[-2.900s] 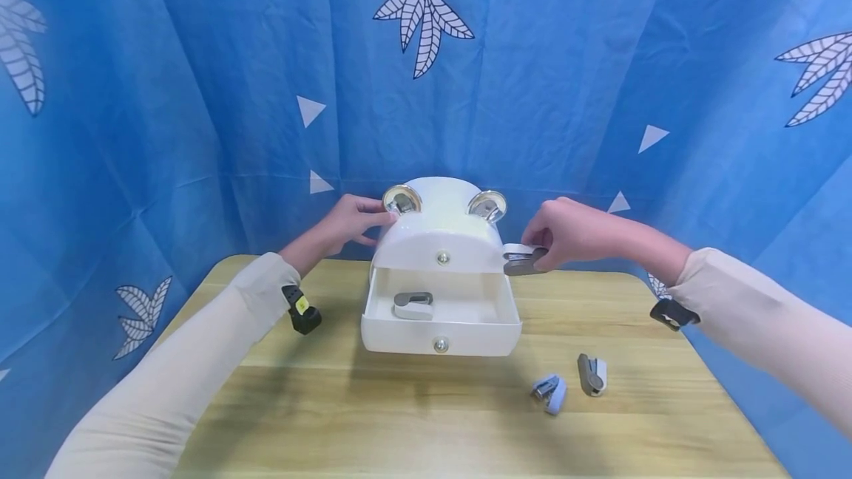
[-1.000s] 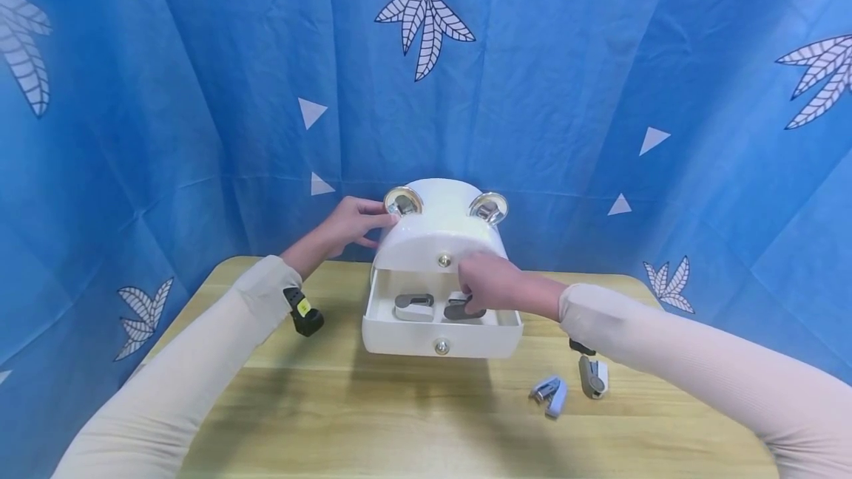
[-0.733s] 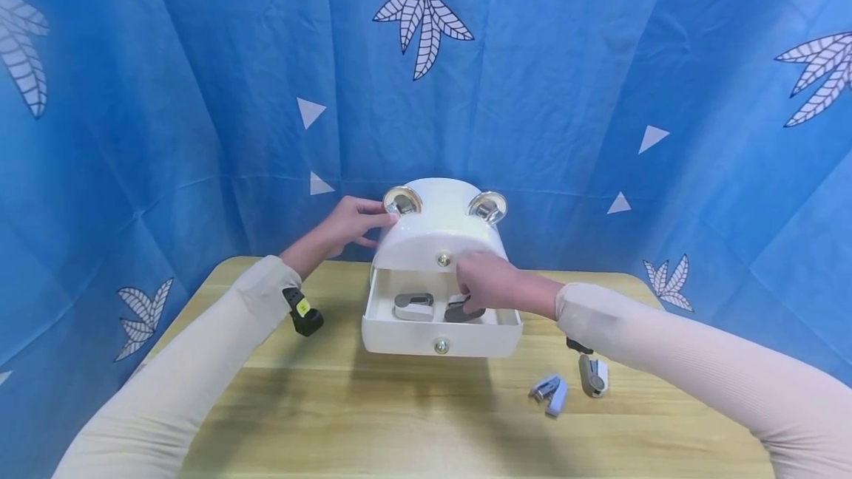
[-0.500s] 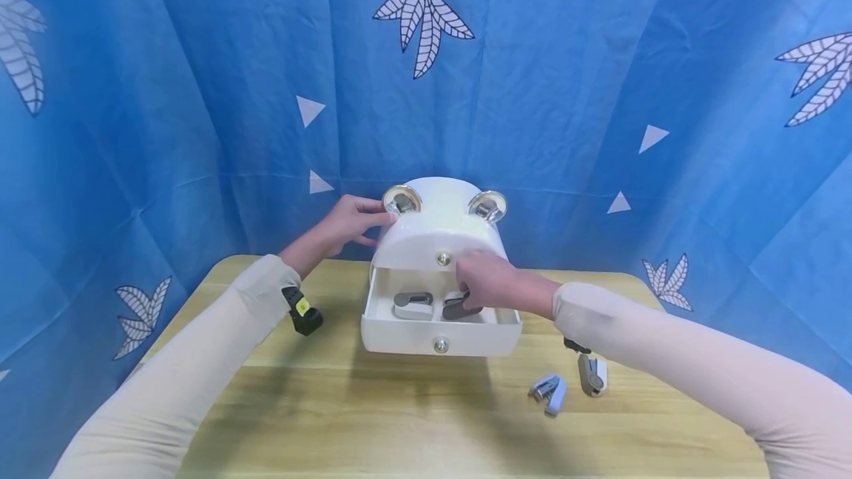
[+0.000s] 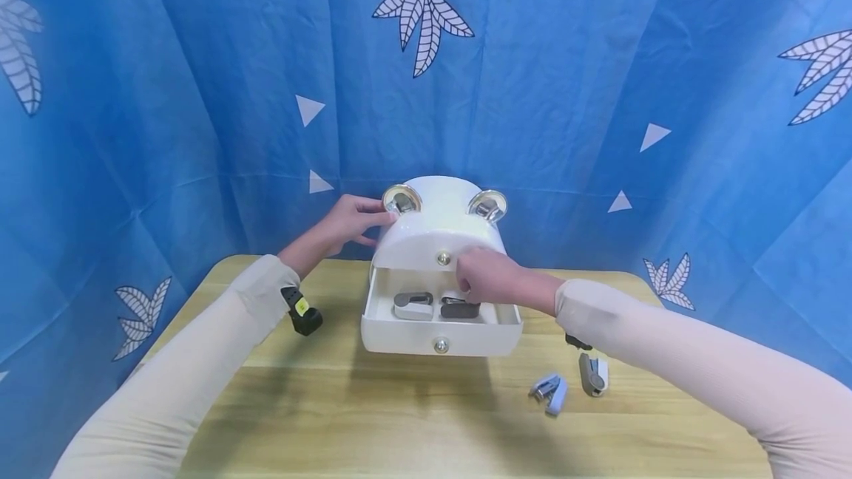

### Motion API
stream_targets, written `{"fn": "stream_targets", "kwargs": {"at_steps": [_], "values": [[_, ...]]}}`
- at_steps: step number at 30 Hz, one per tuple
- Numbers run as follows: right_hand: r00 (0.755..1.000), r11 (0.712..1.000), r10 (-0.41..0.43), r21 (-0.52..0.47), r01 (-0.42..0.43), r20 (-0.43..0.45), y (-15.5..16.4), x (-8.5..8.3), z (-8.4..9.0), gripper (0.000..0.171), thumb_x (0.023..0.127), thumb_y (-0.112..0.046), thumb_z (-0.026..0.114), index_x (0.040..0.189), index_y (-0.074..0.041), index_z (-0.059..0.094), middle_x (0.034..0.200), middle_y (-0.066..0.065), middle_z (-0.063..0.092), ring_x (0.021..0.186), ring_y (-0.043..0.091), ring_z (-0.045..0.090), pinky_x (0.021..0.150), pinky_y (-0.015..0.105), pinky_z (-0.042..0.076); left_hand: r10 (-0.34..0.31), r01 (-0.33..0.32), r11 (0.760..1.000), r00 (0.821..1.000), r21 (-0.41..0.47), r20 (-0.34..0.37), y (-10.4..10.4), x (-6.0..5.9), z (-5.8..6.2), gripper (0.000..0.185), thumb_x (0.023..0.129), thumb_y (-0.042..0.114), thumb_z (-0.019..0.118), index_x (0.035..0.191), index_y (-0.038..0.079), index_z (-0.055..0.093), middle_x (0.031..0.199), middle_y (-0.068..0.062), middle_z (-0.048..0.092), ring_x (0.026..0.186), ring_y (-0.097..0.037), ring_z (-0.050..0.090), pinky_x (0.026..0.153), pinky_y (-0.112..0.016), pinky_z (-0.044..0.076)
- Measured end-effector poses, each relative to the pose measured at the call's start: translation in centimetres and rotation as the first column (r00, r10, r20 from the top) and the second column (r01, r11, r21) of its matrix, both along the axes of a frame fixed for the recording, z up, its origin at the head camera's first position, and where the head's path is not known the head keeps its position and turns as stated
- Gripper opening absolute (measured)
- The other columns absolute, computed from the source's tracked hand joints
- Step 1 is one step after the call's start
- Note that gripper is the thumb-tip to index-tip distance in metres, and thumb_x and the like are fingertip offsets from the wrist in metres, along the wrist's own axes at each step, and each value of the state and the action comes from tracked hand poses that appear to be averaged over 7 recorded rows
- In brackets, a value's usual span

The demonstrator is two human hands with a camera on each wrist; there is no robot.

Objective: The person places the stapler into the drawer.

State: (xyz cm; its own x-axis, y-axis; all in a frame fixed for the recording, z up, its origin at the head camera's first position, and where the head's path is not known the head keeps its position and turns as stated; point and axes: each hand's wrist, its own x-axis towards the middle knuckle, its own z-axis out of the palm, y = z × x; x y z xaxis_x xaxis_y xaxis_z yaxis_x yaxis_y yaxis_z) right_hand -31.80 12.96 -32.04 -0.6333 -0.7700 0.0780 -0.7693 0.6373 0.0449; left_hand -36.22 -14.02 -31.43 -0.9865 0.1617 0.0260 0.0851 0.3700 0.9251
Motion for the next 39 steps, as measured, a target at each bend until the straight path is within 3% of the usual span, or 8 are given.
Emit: {"fn": "stream_targets", "kwargs": {"at_steps": [3, 6, 10, 13, 22, 27, 33, 39], "values": [[1.000, 1.000, 0.014, 0.005, -0.014, 0.012, 0.0, -0.1, 0.3, 0.055, 0.071, 0.008, 0.073, 0.048, -0.021, 0.032, 0.048, -0.009, 0.020, 0.052, 0.010, 0.019, 0.050, 0.018, 0.017, 0.006, -0.006, 1.000, 1.000, -0.006, -0.005, 0.0, -0.1, 0.1, 0.044, 0.099, 0.025, 0.068, 0.137, 0.003, 0.063, 0.148, -0.016, 0.055, 0.140, -0.034, 0.050, 0.097, -0.053, 0.059], [1.000, 1.000, 0.011, 0.017, -0.012, 0.023, 0.0, -0.4, 0.4, 0.043, 0.070, 0.007, 0.075, 0.048, -0.017, 0.047, 0.049, -0.009, 0.035, 0.054, 0.009, 0.029, 0.051, 0.018, 0.026, 0.001, -0.001, 1.000, 1.000, -0.007, -0.003, -0.1, -0.1, 0.1, 0.045, 0.100, 0.025, 0.068, 0.138, 0.003, 0.062, 0.149, -0.016, 0.054, 0.141, -0.034, 0.049, 0.097, -0.053, 0.058], [0.999, 1.000, 0.015, 0.021, -0.016, 0.041, 0.1, -0.6, 0.8, 0.020, 0.068, 0.004, 0.078, 0.058, -0.011, 0.067, 0.059, -0.006, 0.059, 0.061, 0.011, 0.045, 0.057, 0.019, 0.042, -0.006, 0.006, 1.000, 1.000, -0.004, 0.000, -0.2, -0.1, 0.1, 0.045, 0.100, 0.025, 0.067, 0.138, 0.002, 0.062, 0.150, -0.017, 0.054, 0.141, -0.035, 0.049, 0.099, -0.054, 0.057], [0.996, 1.000, 0.016, 0.006, -0.016, 0.084, 0.2, -0.4, 1.3, 0.012, 0.068, 0.004, 0.078, 0.067, -0.007, 0.074, 0.067, -0.002, 0.068, 0.064, 0.012, 0.052, 0.059, 0.021, 0.048, -0.004, 0.004, 1.000, 1.000, -0.002, 0.003, -0.3, -0.1, 0.1, 0.045, 0.100, 0.025, 0.067, 0.138, 0.002, 0.062, 0.150, -0.017, 0.053, 0.142, -0.035, 0.048, 0.100, -0.055, 0.056], [0.978, 0.998, -0.013, -0.063, 0.027, 0.206, 0.7, 1.4, 3.4, 0.018, 0.076, -0.003, 0.080, 0.093, -0.008, 0.079, 0.088, 0.002, 0.076, 0.079, 0.010, 0.069, 0.070, 0.025, 0.058, 0.003, -0.003, 1.000, 1.000, 0.001, 0.000, -0.3, -0.2, -0.3, 0.043, 0.099, 0.025, 0.068, 0.136, 0.003, 0.063, 0.148, -0.016, 0.055, 0.140, -0.035, 0.050, 0.098, -0.054, 0.058], [0.960, 0.981, 0.070, -0.194, -0.016, 0.273, 1.4, 3.0, 3.6, 0.017, 0.083, -0.003, 0.079, 0.100, -0.005, 0.079, 0.089, 0.001, 0.078, 0.079, 0.007, 0.072, 0.074, 0.023, 0.060, -0.002, 0.002, 1.000, 1.000, 0.004, 0.010, -0.4, -0.2, -0.2, 0.044, 0.100, 0.025, 0.067, 0.137, 0.002, 0.063, 0.148, -0.017, 0.055, 0.140, -0.035, 0.050, 0.098, -0.054, 0.058], [0.914, 0.913, 0.199, -0.405, -0.043, 0.354, 2.6, 4.9, 3.0, 0.016, 0.090, -0.011, 0.077, 0.105, -0.007, 0.079, 0.091, 0.001, 0.079, 0.079, 0.006, 0.071, 0.075, 0.023, 0.062, -0.007, 0.007, 1.000, 1.000, 0.011, 0.002, -0.3, -0.2, 0.0, 0.043, 0.100, 0.024, 0.067, 0.137, 0.002, 0.063, 0.147, -0.018, 0.055, 0.139, -0.035, 0.050, 0.098, -0.055, 0.058], [0.800, 0.862, 0.274, -0.505, 0.041, 0.534, 3.4, 6.4, -0.3, 0.021, 0.094, -0.018, 0.073, 0.111, -0.006, 0.076, 0.097, 0.005, 0.078, 0.086, 0.012, 0.074, 0.081, 0.028, 0.063, -0.014, 0.014, 1.000, 1.000, 0.008, -0.006, -0.2, -0.6, -0.2, 0.043, 0.100, 0.024, 0.067, 0.137, 0.002, 0.062, 0.147, -0.018, 0.056, 0.138, -0.035, 0.052, 0.096, -0.054, 0.059]]}}
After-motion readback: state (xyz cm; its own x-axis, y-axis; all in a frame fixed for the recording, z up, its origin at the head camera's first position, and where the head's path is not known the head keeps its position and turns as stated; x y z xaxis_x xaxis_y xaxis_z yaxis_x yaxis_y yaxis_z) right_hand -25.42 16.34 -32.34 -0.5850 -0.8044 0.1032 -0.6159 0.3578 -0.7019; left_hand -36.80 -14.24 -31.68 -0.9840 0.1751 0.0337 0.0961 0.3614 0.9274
